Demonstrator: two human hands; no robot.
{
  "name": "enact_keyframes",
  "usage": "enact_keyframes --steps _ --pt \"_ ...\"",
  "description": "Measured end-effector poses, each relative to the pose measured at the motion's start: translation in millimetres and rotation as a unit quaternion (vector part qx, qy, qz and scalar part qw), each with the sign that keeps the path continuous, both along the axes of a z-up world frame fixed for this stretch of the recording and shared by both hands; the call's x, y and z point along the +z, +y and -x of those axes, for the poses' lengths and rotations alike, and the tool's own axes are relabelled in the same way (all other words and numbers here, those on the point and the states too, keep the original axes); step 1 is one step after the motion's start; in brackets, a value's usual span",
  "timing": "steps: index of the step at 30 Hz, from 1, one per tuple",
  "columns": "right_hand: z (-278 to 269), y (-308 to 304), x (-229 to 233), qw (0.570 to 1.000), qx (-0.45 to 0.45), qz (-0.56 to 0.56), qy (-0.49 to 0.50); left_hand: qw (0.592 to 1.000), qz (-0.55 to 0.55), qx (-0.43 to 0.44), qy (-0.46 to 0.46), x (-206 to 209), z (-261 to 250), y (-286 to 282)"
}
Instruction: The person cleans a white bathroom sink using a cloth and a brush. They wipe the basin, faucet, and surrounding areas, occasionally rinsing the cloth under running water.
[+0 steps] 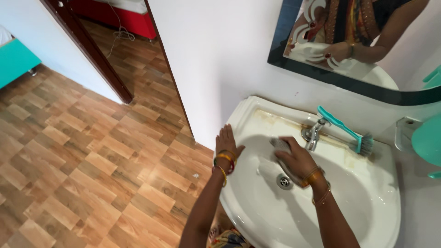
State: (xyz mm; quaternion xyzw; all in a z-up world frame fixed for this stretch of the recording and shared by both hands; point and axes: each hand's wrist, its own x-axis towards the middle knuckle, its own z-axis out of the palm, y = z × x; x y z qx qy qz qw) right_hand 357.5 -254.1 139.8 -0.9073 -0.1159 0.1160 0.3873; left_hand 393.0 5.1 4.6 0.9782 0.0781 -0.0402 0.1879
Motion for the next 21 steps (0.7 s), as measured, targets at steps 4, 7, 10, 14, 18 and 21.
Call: enact_keyframes --steps 4,7,10,14,18,21 --pt "-78.4 70.2 -6.9 0.991 -0.025 0.068 -0.116 1.000 0.020 0.001 -0.013 -1.4 -1.0 0.3" --pt "-109.6 122.5 -49.8 0.970 0.001 0.006 -0.244 0.999 0.035 0.003 -0.018 -3.7 2.6 0.7" --pt "-103.2 148.5 -98.2 0.951 0.009 0.148 -0.271 0.998 0.052 0.007 -0.042 -1.1 1.8 1.1" --pt "-103.1 142.3 -121.0 0.974 0.000 0.156 -0.164 0.996 0.072 0.006 -0.048 0.2 3.0 0.8" --pt "-124.4 132.9 -117.2 0.981 0.027 0.144 -0.127 0.997 0.069 -0.009 -0.033 -0.5 1.2 5.0" --pt "-135.2 133.6 -125.0 0.974 0.024 0.174 -0.144 0.997 0.068 -0.012 -0.037 -2.1 3.6 2.9"
